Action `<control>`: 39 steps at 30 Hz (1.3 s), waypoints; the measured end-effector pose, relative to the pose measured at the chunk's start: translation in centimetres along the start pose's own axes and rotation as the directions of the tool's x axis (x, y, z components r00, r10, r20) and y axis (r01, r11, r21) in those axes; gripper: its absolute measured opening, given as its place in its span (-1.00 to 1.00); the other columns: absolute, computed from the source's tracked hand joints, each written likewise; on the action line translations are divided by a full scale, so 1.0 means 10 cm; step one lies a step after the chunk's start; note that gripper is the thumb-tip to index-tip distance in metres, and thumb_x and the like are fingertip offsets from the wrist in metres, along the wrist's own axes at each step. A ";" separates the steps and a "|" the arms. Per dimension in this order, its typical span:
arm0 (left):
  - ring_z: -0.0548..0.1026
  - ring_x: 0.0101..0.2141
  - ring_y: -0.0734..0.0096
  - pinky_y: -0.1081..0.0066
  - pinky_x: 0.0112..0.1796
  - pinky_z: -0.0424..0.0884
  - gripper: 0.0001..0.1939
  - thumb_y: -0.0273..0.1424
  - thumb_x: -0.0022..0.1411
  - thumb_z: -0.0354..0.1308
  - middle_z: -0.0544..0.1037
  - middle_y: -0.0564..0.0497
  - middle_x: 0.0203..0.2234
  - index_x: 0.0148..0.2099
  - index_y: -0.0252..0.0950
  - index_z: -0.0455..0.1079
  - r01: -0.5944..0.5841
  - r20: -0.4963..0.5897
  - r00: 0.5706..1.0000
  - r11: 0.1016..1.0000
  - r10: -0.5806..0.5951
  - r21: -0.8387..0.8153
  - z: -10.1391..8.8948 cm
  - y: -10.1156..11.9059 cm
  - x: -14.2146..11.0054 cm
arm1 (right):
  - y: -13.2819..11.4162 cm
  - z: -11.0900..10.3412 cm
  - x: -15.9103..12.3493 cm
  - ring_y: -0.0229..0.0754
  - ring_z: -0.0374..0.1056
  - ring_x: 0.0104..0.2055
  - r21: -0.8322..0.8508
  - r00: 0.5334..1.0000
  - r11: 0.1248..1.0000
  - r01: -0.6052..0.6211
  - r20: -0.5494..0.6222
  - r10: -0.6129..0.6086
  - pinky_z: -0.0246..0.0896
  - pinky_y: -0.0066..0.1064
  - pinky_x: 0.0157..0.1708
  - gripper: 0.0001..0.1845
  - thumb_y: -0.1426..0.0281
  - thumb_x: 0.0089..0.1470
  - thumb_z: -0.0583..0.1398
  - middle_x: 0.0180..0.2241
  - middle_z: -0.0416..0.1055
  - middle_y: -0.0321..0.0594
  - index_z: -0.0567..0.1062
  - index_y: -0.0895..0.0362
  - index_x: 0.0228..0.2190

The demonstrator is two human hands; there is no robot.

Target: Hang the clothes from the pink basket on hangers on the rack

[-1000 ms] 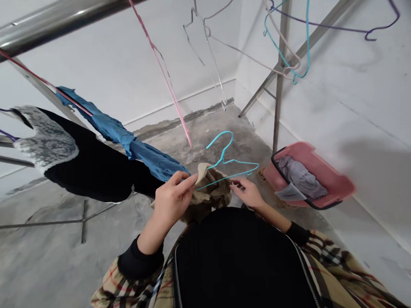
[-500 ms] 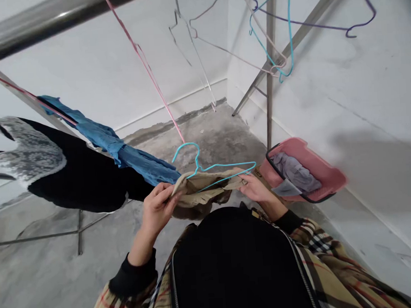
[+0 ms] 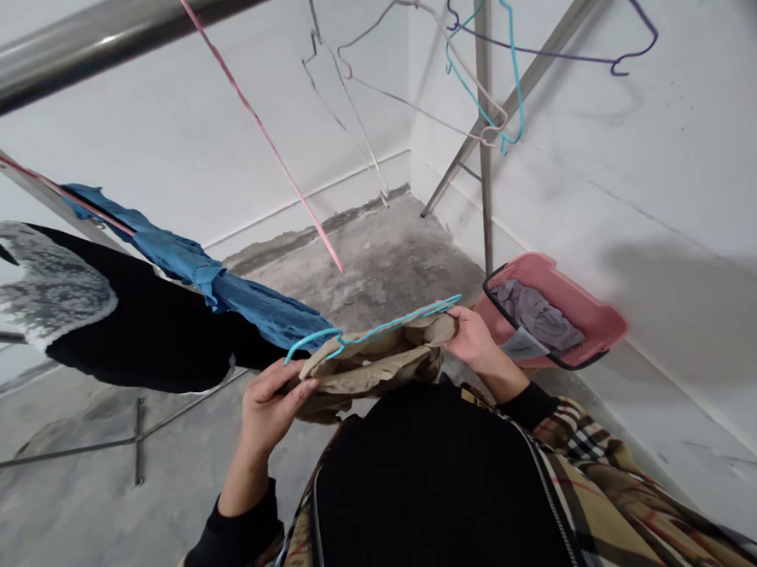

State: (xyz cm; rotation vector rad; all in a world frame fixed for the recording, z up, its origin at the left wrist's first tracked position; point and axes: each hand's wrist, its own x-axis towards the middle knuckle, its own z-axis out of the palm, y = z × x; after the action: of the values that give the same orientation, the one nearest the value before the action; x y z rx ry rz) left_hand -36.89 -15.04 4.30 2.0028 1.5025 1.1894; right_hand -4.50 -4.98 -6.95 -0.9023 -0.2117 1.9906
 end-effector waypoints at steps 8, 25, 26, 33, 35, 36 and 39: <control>0.55 -0.50 0.39 0.48 -0.45 0.46 -0.78 -0.24 0.10 0.32 0.63 -0.03 -0.48 -0.32 -0.31 0.59 0.075 -0.008 0.997 0.997 -0.075 0.012 -0.07 -0.10 -0.10 | 0.02 0.05 -0.09 -0.13 0.49 -0.29 -0.140 0.982 0.972 0.187 0.000 -0.189 0.37 -0.31 -0.24 -0.75 0.25 -0.17 0.32 -0.42 0.58 -0.30 0.51 0.05 -0.37; 0.48 -0.53 0.52 0.56 -0.47 0.37 -0.84 -0.39 0.25 0.19 0.57 0.03 -0.53 -0.20 -0.26 0.59 -0.048 0.104 0.994 0.996 0.040 0.073 -0.10 -0.13 -0.17 | -0.26 0.05 -0.18 -0.25 0.45 -0.36 -0.225 0.979 0.955 0.193 -0.025 -0.203 0.35 -0.43 -0.33 -0.65 0.20 -0.29 0.45 -0.40 0.59 -0.30 0.63 0.06 -0.38; 0.48 -0.53 0.52 0.56 -0.47 0.37 -0.84 -0.39 0.25 0.19 0.56 0.04 -0.53 -0.19 -0.26 0.59 -0.044 0.106 0.994 0.996 0.036 0.079 -0.09 -0.15 -0.18 | -0.27 0.05 -0.18 -0.25 0.46 -0.35 -0.232 0.978 0.953 0.194 -0.026 -0.205 0.35 -0.44 -0.33 -0.65 0.19 -0.28 0.45 -0.39 0.59 -0.31 0.63 0.05 -0.38; 0.46 -0.54 0.54 0.57 -0.47 0.35 -0.78 -0.31 0.27 0.15 0.53 0.04 -0.53 -0.14 -0.25 0.58 0.033 0.141 0.988 0.982 -0.059 0.184 0.10 -0.28 -0.30 | -0.29 0.09 -0.26 -0.29 0.41 -0.41 -0.388 0.913 0.841 0.378 0.006 -0.408 0.31 -0.44 -0.36 -0.64 0.25 -0.22 0.44 -0.43 0.56 -0.32 0.61 0.07 -0.30; 0.49 -0.52 0.51 0.54 -0.45 0.38 -0.77 -0.29 0.27 0.15 0.56 0.03 -0.52 -0.15 -0.26 0.57 0.096 0.027 0.994 0.962 -0.107 0.257 0.14 -0.31 -0.32 | -0.35 0.07 -0.35 -0.29 0.37 -0.43 -0.572 0.915 0.721 0.391 0.153 -0.374 0.27 -0.43 -0.36 -0.71 0.24 -0.12 0.39 -0.44 0.54 -0.32 0.62 0.06 -0.29; 0.50 -0.51 0.47 0.52 -0.44 0.39 -0.76 -0.27 0.26 0.15 0.57 0.02 -0.51 -0.16 -0.27 0.57 0.135 -0.040 0.991 0.951 -0.129 0.276 0.14 -0.31 -0.32 | -0.40 0.05 -0.39 -0.27 0.36 -0.42 -0.680 0.915 0.615 0.399 0.246 -0.321 0.26 -0.41 -0.36 -0.73 0.24 -0.07 0.37 -0.42 0.54 -0.30 0.63 0.07 -0.28; 0.56 -0.44 0.39 0.46 -0.39 0.45 -0.75 -0.24 0.23 0.17 0.63 -0.02 -0.45 -0.19 -0.28 0.57 0.210 -0.143 0.973 0.946 -0.179 0.247 0.12 -0.29 -0.29 | -0.54 0.03 -0.48 -0.18 0.38 -0.33 -0.854 0.869 0.231 0.465 0.392 -0.302 0.26 -0.35 -0.30 -0.75 0.23 0.04 0.29 -0.31 0.52 -0.20 0.64 0.06 -0.25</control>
State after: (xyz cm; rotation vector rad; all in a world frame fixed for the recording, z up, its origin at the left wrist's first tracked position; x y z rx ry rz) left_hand -37.94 -16.44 0.37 1.9115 1.9567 1.0939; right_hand 0.46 -5.63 -1.72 -1.2134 -1.6894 1.2918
